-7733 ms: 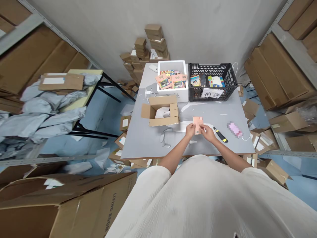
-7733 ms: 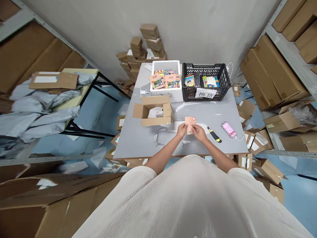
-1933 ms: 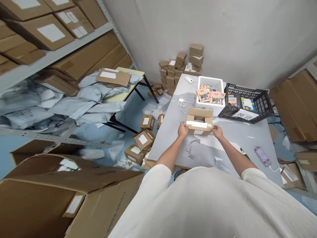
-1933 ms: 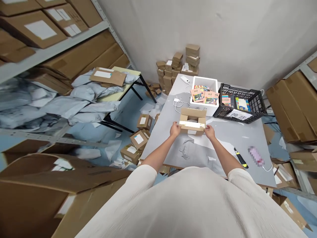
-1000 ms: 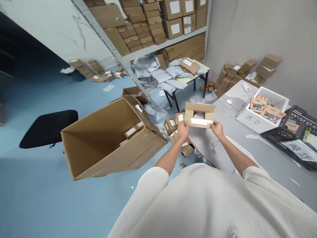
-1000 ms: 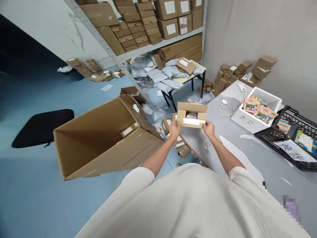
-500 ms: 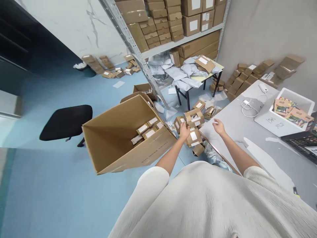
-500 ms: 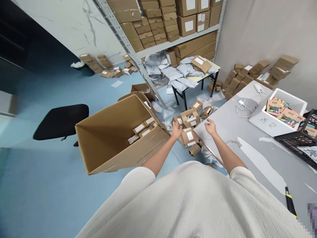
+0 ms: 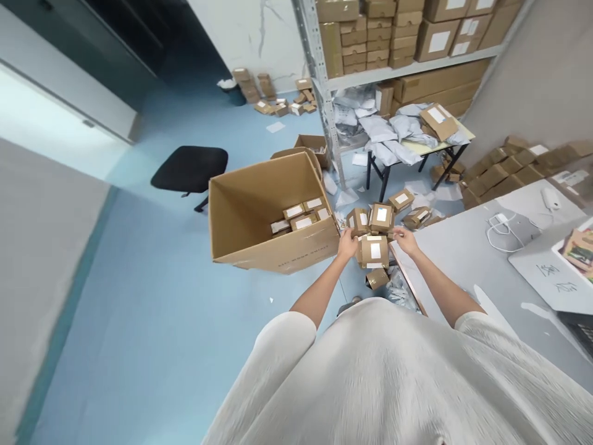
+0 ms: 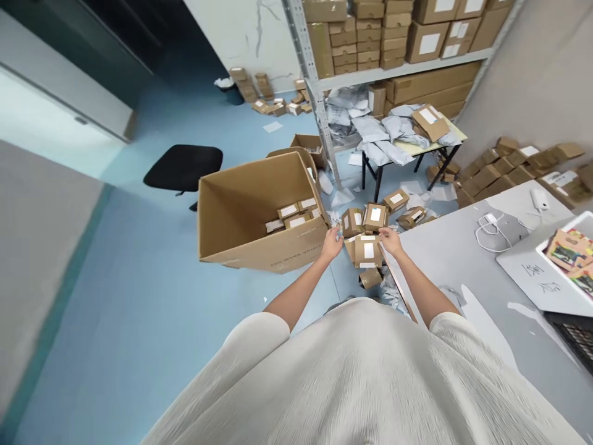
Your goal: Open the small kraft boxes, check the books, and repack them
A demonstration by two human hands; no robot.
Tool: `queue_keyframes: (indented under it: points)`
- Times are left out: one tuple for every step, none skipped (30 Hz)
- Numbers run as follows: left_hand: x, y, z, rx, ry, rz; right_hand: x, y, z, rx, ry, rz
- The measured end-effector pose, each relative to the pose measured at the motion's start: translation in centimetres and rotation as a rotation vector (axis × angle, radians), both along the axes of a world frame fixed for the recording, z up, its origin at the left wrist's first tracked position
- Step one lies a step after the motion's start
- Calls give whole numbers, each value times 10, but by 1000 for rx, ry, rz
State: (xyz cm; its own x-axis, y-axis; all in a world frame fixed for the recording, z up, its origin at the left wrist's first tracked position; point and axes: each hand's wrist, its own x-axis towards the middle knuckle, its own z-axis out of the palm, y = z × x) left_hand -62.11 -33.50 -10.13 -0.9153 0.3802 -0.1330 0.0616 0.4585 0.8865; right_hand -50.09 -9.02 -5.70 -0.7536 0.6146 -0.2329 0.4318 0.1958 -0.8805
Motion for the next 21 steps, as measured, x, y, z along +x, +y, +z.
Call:
queue_keyframes:
  points:
    - [3,-7,-3,-11,-3,25,-4,-4,-4,-8,-5,31]
    - [6,-13,-6,-21,-7,48,-8,-9,-8,-16,-10,61]
    - [10,-20,-9,-28,-12,68,-12,-14,-12,-21,-15,90]
    - [12,-27,-12,-31,-19,87,-16,-19,-16,-22,-20,120]
    - [15,-34,-15,-33,-27,104,-20,-25,-20,-20,-24,151]
    - [16,-42,-17,-35,-36,121,-24,-31,-22,-17,-30,182]
    - [17,-49,-19,-36,-44,136,-30,-38,-25,-12,-36,212]
    - [16,-57,-21,-37,-47,152,-36,-44,-26,-6,-41,241]
    - [14,-64,-23,-38,-46,169,-43,-51,-27,-1,-46,266]
    - [11,-73,-25,-40,-43,188,-50,-59,-28,2,-50,289]
    - [7,-81,-27,-38,-37,209,-59,-67,-29,6,-52,309]
    - [2,-89,-30,-33,-29,230,-68,-75,-30,11,-51,328]
    - [-4,-98,-33,-24,-21,247,-77,-84,-31,17,-48,350]
    - [-11,-107,-36,-11,-15,260,-86,-93,-32,23,-46,373]
    - [-19,-116,-39,2,-11,270,-96,-102,-34,32,-44,396]
    - [-27,-125,-43,14,-9,275,-106,-112,-35,42,-42,417]
    - [-36,-135,-46,22,-7,278,-116,-123,-37,53,-40,433]
    - [-46,-146,-49,28,-5,277,-126,-135,-40,63,-38,444]
    - [-56,-158,-52,33,-4,273,-137,-147,-42,72,-36,451]
    - [-66,-172,-55,37,-1,267,-147,-159,-45,77,-36,458]
    - [-77,-186,-57,41,3,258,-158,-173,-48,79,-37,464]
